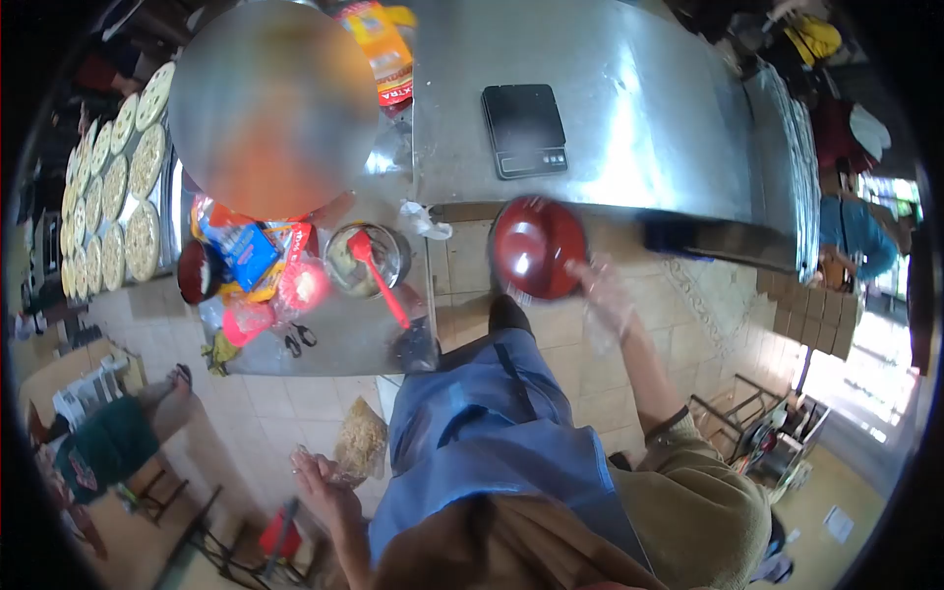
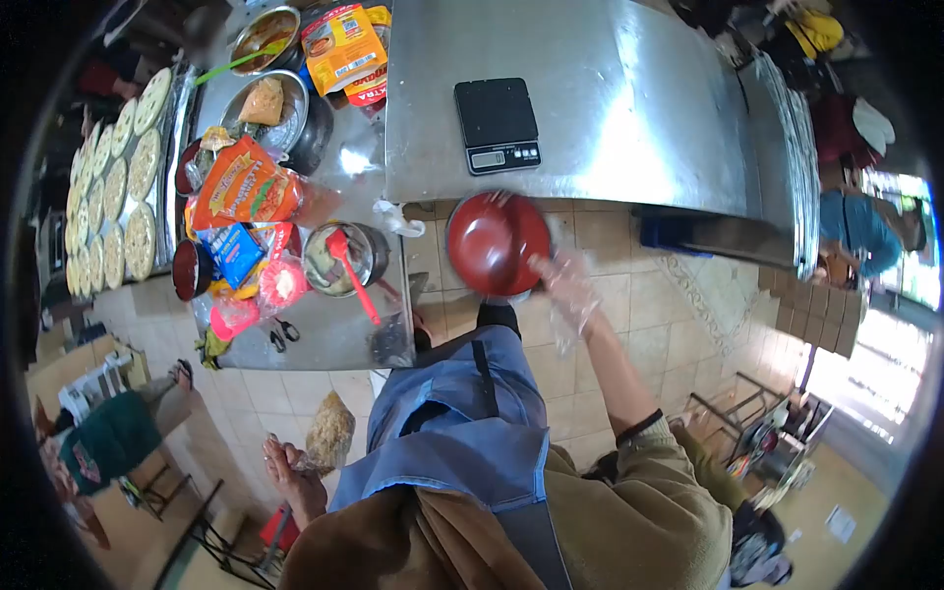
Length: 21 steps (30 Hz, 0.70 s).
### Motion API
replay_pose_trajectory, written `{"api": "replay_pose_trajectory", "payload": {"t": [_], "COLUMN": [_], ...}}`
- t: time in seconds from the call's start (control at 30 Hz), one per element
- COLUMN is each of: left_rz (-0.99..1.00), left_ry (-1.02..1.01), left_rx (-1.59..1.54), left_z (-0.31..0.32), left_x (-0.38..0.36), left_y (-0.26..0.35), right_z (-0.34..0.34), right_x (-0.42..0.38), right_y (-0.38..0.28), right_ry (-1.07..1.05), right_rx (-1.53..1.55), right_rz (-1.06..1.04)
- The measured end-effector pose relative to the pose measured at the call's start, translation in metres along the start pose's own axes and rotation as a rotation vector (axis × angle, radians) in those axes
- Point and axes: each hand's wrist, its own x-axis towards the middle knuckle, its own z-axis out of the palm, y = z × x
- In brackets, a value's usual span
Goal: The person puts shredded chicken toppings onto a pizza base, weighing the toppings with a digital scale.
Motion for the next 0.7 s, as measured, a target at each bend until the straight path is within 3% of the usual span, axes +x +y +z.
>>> {"api": "replay_pose_trajectory", "payload": {"t": [0.07,0.13,0.17,0.2,0.23,0.3,0.4,0.7], "left_rz": [0.097,-0.232,-0.029,0.162,0.081,-0.076,-0.205,-0.148], "left_ry": [-0.034,-0.002,-0.033,-0.063,-0.049,0.001,-0.019,-0.033], "left_rx": [0.104,-0.522,-0.284,-0.039,-0.133,-0.328,-0.495,-0.498], "left_z": [0.020,0.056,0.067,0.077,0.095,0.132,0.169,0.215], "left_x": [-0.016,-0.031,-0.035,-0.041,-0.049,-0.065,-0.082,-0.097], "left_y": [-0.009,0.017,0.012,-0.002,0.007,0.025,0.045,0.043], "right_z": [-0.035,-0.060,-0.068,-0.066,-0.069,-0.065,-0.053,-0.050], "right_x": [0.056,0.123,0.152,0.142,0.161,0.197,0.220,0.247], "right_y": [-0.005,-0.002,-0.008,-0.056,-0.062,-0.064,-0.074,-0.070], "right_ry": [0.060,0.068,0.115,0.159,0.120,-0.005,-0.105,-0.166], "right_rx": [0.096,0.161,0.058,-0.132,-0.155,0.081,0.304,0.221], "right_rz": [-0.158,-0.238,-0.250,-0.229,-0.268,-0.260,-0.127,-0.118]}}
